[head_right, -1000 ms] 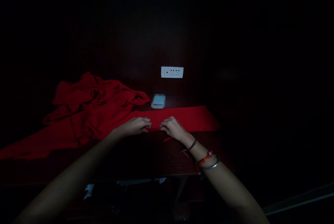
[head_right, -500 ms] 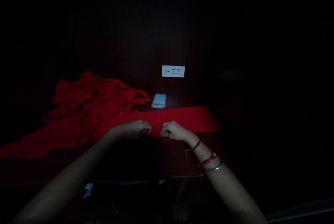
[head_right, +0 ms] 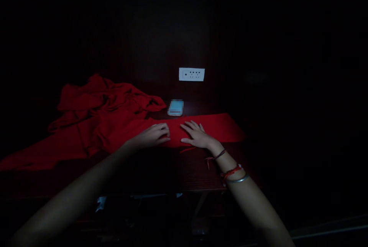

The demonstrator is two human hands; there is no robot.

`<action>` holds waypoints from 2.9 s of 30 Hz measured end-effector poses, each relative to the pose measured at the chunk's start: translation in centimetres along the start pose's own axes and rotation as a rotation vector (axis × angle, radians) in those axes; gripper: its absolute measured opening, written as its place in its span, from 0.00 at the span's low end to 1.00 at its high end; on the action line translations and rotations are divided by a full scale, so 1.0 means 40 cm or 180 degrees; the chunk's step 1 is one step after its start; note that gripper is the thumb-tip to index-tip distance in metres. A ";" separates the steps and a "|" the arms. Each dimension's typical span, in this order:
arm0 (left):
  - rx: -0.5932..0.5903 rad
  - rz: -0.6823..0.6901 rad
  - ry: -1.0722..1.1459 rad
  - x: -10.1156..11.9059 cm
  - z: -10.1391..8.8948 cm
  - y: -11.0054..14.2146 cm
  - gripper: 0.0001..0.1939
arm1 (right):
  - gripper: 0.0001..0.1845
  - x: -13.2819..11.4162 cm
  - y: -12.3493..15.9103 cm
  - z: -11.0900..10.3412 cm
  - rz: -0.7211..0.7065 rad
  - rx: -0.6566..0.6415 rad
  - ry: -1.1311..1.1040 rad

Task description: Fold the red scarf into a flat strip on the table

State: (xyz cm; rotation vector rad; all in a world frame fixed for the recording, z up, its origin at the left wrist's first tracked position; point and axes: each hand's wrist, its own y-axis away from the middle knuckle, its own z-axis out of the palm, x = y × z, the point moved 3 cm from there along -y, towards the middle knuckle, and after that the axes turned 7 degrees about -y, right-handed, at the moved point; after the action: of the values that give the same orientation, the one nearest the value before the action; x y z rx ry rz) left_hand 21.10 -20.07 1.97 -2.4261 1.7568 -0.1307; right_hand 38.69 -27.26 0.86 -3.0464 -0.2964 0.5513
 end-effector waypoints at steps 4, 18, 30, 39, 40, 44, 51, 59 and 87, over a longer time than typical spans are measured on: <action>-0.0605 -0.0614 0.0101 -0.019 0.049 -0.001 0.35 | 0.40 0.025 -0.001 0.037 0.0510 -0.0701 0.0205; -0.1218 -0.0942 0.0309 -0.049 0.072 -0.001 0.52 | 0.41 -0.023 -0.044 0.003 0.0288 0.0301 0.0253; -0.1265 -0.1014 0.0280 -0.062 0.078 -0.004 0.54 | 0.42 -0.014 -0.084 0.014 0.0561 0.0076 0.0651; -0.1197 -0.1393 0.0120 -0.083 0.089 -0.009 0.44 | 0.34 0.119 -0.080 0.003 0.1220 -0.0372 0.0530; -0.1254 -0.1392 0.0120 -0.081 0.087 -0.010 0.45 | 0.33 0.156 -0.061 -0.010 0.1418 -0.0337 0.0531; -0.1358 -0.1362 0.0201 -0.070 0.067 -0.009 0.48 | 0.31 0.289 0.012 -0.058 0.1998 -0.0145 0.0518; -0.1304 -0.1332 0.0159 -0.067 0.060 -0.003 0.47 | 0.35 0.219 0.005 -0.073 0.1751 0.0238 0.0537; -0.1274 -0.1293 0.0080 -0.075 0.069 0.001 0.48 | 0.32 0.069 -0.009 0.015 0.0860 -0.0238 0.0369; -0.1346 -0.0655 0.0359 -0.128 0.045 0.026 0.46 | 0.24 -0.050 -0.049 -0.005 -0.1053 0.0097 -0.0265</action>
State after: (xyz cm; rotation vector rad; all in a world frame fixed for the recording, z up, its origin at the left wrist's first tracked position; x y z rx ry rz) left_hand 18.82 -15.41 0.08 -2.9503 1.7181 0.0956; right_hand 36.57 -25.72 1.84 -2.8583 -0.7679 0.6497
